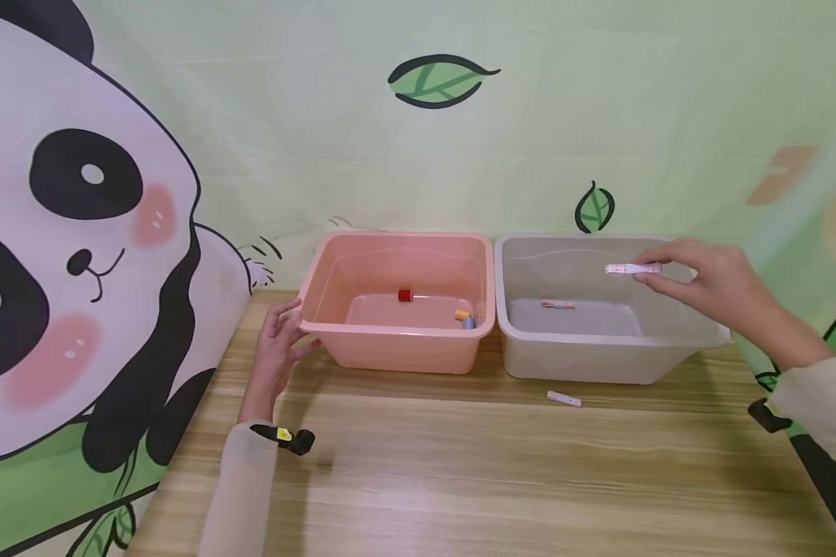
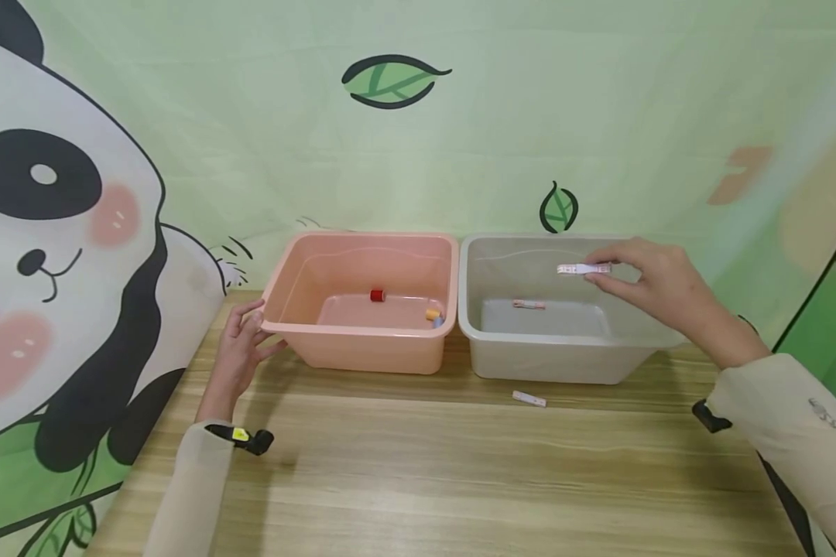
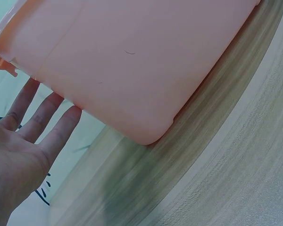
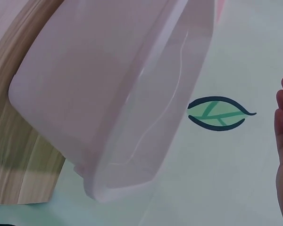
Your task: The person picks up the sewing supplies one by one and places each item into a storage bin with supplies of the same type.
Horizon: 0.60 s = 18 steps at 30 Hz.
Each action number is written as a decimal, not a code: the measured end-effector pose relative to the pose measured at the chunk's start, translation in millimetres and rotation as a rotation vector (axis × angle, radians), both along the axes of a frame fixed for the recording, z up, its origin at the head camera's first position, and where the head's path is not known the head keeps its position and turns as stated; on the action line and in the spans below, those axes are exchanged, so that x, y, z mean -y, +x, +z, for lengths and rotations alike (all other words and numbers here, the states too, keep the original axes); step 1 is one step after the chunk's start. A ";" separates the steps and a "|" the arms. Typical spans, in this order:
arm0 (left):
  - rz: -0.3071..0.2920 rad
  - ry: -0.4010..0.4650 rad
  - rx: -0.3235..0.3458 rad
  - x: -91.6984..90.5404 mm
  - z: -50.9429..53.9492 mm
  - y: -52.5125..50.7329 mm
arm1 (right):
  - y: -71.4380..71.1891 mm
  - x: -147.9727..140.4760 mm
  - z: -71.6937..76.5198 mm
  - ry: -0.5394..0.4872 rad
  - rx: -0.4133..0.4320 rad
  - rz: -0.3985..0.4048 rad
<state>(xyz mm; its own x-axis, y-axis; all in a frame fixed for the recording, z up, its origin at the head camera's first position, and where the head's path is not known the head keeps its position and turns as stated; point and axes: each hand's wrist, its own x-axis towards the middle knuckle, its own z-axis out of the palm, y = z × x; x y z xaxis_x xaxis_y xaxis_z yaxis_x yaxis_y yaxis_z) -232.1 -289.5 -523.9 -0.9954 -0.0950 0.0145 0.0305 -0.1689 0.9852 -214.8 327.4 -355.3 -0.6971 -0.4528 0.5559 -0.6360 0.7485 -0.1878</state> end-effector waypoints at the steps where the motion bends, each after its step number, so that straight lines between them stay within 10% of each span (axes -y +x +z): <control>1: 0.000 0.002 0.001 0.1 0.0 0.0 | -1.2 0.2 0.6 0.001 0.007 -0.006; 18: 0.002 -0.003 0.005 0.4 0.1 -1.1 | -30.7 7.7 2.7 0.000 0.181 -0.088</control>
<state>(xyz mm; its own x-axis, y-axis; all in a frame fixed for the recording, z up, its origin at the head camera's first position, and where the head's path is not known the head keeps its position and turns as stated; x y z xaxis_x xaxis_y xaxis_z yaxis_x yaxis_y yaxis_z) -233.2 -290.0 -523.8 -0.9952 -0.0971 0.0100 0.0261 -0.1657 0.9858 -245.5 319.7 -352.6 -0.8228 -0.3856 0.4175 -0.5237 0.7998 -0.2933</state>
